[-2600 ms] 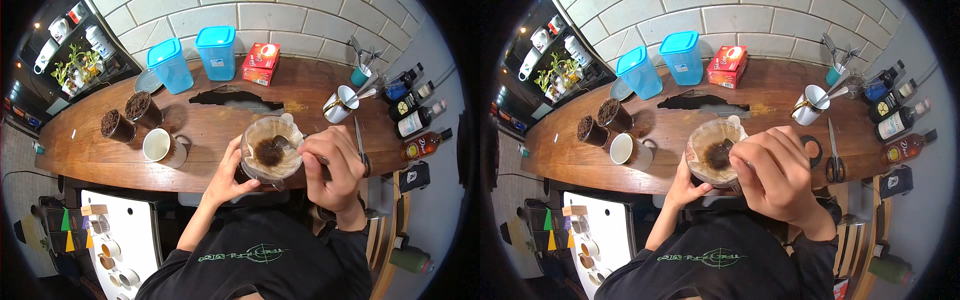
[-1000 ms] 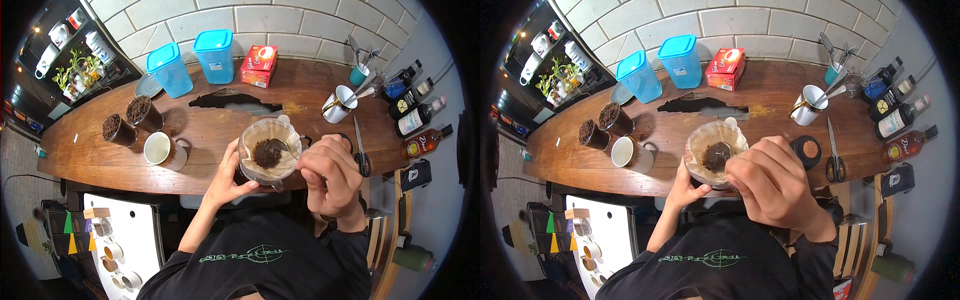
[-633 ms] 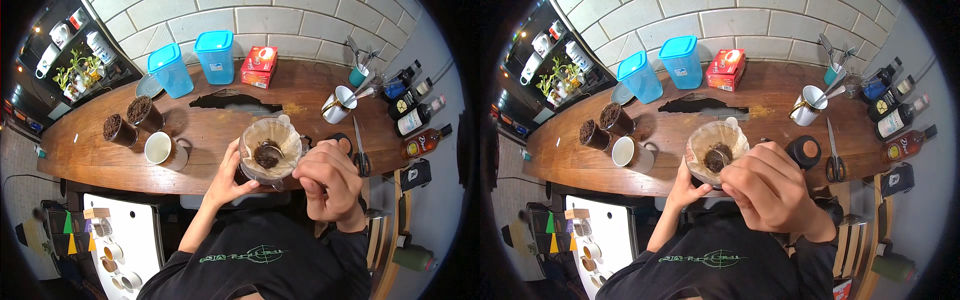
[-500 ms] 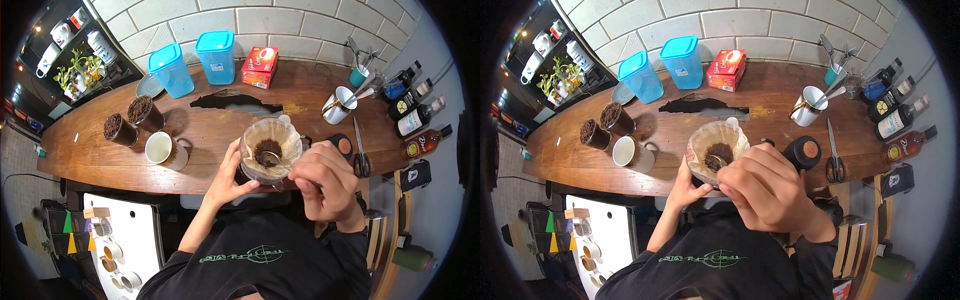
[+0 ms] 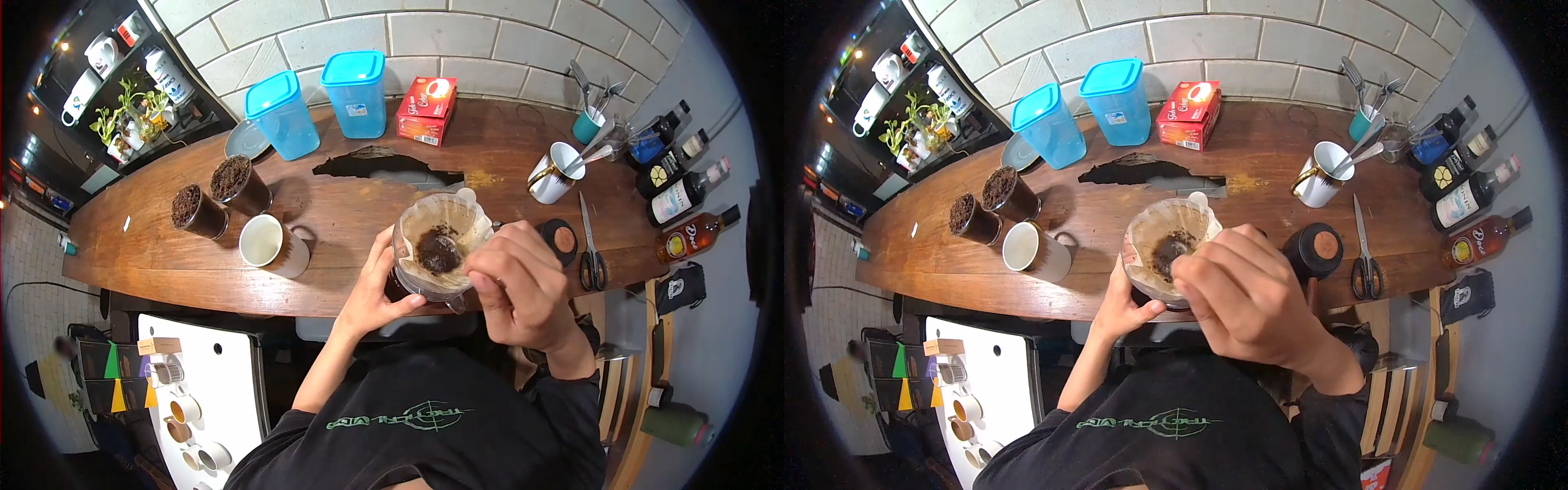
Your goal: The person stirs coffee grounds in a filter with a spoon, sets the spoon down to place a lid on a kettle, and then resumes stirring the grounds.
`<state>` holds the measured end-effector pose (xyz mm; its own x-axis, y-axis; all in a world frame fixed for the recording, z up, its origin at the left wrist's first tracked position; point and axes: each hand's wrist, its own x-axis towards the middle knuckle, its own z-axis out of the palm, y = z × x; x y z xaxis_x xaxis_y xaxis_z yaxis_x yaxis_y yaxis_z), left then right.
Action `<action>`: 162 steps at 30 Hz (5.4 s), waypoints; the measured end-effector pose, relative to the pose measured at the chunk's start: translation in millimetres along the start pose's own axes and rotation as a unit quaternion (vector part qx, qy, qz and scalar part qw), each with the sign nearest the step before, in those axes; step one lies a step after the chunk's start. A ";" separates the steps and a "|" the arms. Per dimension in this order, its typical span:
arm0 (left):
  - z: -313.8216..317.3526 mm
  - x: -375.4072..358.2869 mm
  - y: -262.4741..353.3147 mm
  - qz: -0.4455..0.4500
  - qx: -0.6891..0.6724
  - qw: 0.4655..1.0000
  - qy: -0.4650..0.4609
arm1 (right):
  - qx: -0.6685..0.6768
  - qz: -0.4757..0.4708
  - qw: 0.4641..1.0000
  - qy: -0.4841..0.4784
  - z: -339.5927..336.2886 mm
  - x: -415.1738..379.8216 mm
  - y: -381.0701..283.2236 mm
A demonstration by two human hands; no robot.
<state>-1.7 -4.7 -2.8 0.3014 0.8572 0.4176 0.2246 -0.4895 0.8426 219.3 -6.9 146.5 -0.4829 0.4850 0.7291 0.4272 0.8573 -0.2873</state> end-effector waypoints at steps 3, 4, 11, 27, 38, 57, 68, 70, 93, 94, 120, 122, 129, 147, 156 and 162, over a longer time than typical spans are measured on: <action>0.3 1.2 -0.9 0.014 -0.003 1.000 0.003 | 0.031 -0.017 0.999 -0.007 2.1 -2.0 -2.8; 0.4 1.1 -0.5 0.014 -0.003 1.000 0.003 | 0.031 -0.017 0.999 -0.006 -1.0 -1.5 -4.1; 0.5 -0.5 -2.1 -0.001 -0.002 1.000 0.002 | 0.077 -0.019 0.996 0.029 -5.5 -3.2 -7.6; 0.6 -0.2 -2.3 0.003 0.009 1.000 0.002 | 0.036 -0.016 0.999 -0.002 -0.7 -2.4 -4.6; 0.1 -0.4 -3.5 0.006 0.010 1.000 0.000 | 0.042 -0.034 0.998 0.045 -2.7 1.2 -12.3; 0.8 -0.4 -0.5 0.004 0.008 1.000 0.008 | -0.022 0.000 0.999 0.049 4.6 4.1 -8.4; 0.9 -1.0 -1.0 0.002 0.011 1.000 0.007 | 0.002 0.051 0.997 0.055 0.9 -2.6 -3.3; 0.9 -1.2 -1.5 0.005 0.011 1.000 0.009 | -0.003 0.053 0.996 0.066 -2.7 -1.5 -4.2; 0.7 -5.8 -6.2 -0.024 0.019 1.000 -0.002 | 0.030 0.040 0.998 0.029 -2.1 -7.9 1.9; 0.9 -5.5 -6.1 -0.024 0.020 1.000 -0.002 | 0.021 0.046 0.998 0.032 -2.2 -8.0 3.8; 2.5 -13.3 -11.8 -0.082 -0.036 0.996 0.009 | 0.120 -0.027 0.992 0.010 -12.1 -2.1 8.4; 0.8 -16.2 -14.3 -0.095 -0.009 0.995 -0.001 | 0.102 -0.037 0.994 0.003 -8.5 -2.7 17.2; -1.3 -21.3 -15.4 -0.153 0.010 0.988 -0.003 | 0.147 -0.036 0.988 0.031 -21.1 2.5 10.7; 1.5 -17.6 -17.6 -0.103 -0.042 0.994 0.002 | 0.091 0.065 0.994 -0.022 -23.4 -0.9 3.6; -2.5 -1.9 -13.2 0.012 0.019 0.999 -0.029 | 0.091 0.090 0.990 -0.055 -21.4 13.0 -9.2; -2.2 0.7 -6.1 0.023 0.023 0.999 -0.018 | 0.027 0.101 0.994 -0.013 -18.3 16.1 -14.9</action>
<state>-4.8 -0.8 -6.9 0.3453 0.8280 0.4417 0.2528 -0.5354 0.8059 219.2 -15.0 174.0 -0.4114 0.6521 0.6368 0.4761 0.7495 -0.4599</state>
